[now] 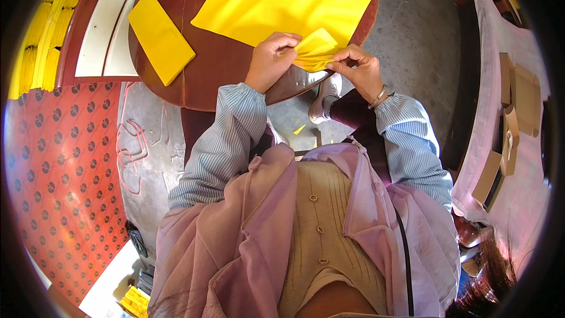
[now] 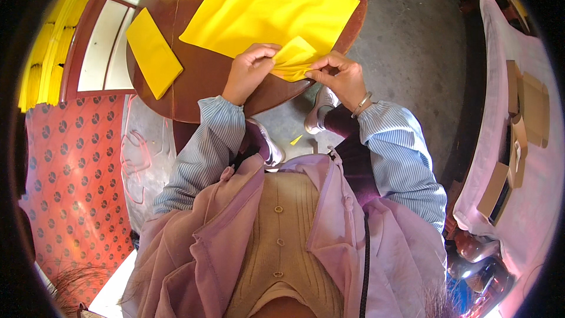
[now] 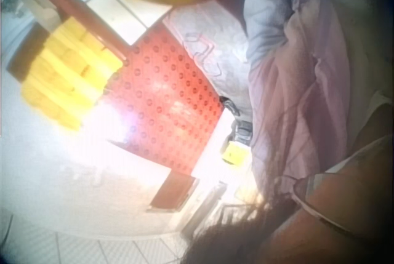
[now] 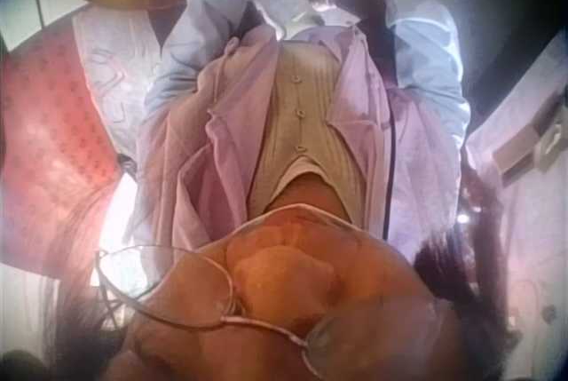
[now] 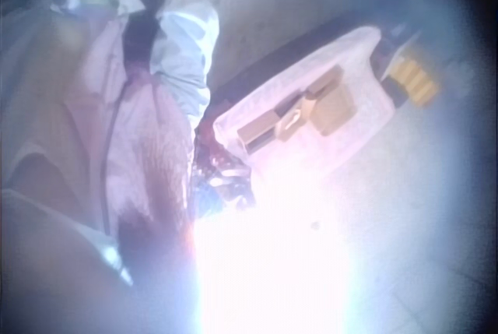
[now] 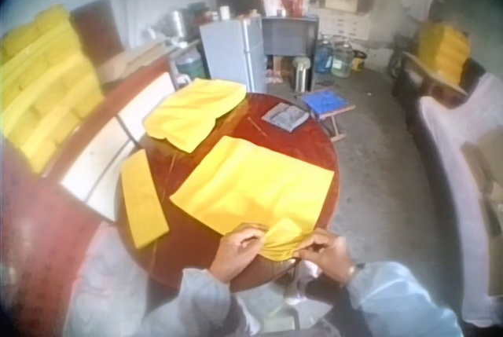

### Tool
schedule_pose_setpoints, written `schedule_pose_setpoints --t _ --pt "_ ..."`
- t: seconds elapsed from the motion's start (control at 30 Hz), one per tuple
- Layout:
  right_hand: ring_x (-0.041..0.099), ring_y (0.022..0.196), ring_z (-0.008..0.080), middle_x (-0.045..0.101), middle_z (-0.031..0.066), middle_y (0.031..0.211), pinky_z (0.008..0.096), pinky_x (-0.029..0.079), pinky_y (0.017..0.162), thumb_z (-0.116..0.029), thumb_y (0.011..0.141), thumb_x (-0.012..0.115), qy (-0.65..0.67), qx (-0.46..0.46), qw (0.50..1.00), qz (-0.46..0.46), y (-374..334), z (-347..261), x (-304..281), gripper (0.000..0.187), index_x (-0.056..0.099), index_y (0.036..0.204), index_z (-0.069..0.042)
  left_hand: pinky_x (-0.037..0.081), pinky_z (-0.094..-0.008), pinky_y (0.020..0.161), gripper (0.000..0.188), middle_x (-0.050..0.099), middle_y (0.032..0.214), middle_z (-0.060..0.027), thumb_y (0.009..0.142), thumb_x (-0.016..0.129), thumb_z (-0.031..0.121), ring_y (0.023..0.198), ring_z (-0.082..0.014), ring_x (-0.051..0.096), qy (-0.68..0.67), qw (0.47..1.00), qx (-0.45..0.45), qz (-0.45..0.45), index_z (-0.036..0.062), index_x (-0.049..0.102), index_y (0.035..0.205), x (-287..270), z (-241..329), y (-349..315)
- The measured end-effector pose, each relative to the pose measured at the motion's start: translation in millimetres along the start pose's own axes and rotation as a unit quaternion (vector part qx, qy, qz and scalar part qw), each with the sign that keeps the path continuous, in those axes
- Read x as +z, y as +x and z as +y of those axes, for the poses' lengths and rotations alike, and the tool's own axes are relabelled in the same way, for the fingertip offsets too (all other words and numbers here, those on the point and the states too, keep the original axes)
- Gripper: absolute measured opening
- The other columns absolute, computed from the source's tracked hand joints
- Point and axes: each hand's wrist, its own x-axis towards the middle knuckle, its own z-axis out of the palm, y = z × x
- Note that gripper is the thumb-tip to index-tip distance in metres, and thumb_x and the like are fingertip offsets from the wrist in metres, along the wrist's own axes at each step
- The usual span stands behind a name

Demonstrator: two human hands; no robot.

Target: The person folds yellow cloths on a round wooden table. They smooth each fold, stack the folded pieces, and repeat the process with additional cloths. The workspace includes a stack of finished folded cloths and a patterned floor mat nearby.

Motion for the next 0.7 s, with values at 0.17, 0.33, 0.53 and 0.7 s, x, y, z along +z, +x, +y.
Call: schedule_pose_setpoints --t 0.17,0.33,0.53,0.7 --pt "0.065 0.079 0.0066 0.074 -0.0003 0.092 0.0231 0.054 0.074 -0.008 0.087 0.089 0.019 0.008 1.000 0.012 1 -1 2 0.016 0.080 0.098 -0.001 0.054 -0.0353 0.109 0.032 0.067 0.128 -0.0126 0.084 0.071 -0.001 0.121 -0.0241 0.068 0.048 0.995 0.038 -0.085 -0.0018 0.076 0.116 -6 6 -1" --pt "0.064 0.078 0.0062 0.073 0.0000 0.092 0.0226 0.053 0.073 -0.007 0.087 0.088 0.042 0.011 0.999 0.011 1 -1 3 0.016 0.080 0.098 -0.001 0.053 -0.0355 0.110 0.034 0.064 0.131 -0.0121 0.084 0.073 0.000 0.123 -0.0244 0.067 0.078 0.993 0.025 -0.090 0.0004 0.076 0.118 -6 14 -2" --pt "0.061 0.076 0.0047 0.069 -0.0013 0.088 0.0223 0.052 0.071 -0.006 0.087 0.088 0.032 0.012 0.999 0.016 1 -3 4 0.015 0.076 0.095 -0.002 0.055 -0.0334 0.101 0.024 0.071 0.124 -0.0117 0.087 0.079 0.006 0.116 -0.0222 0.070 0.173 0.983 0.055 -0.028 -0.0021 0.077 0.110 4 16 -6" --pt "0.060 0.075 0.0040 0.066 -0.0016 0.088 0.0227 0.052 0.071 -0.005 0.086 0.088 -0.016 0.017 0.999 0.038 -2 -6 5 0.017 0.073 0.093 -0.004 0.061 -0.0321 0.089 0.020 0.076 0.114 -0.0137 0.086 0.082 0.008 0.099 -0.0224 0.076 0.163 0.981 0.076 0.069 -0.0045 0.076 0.101 17 8 -5"
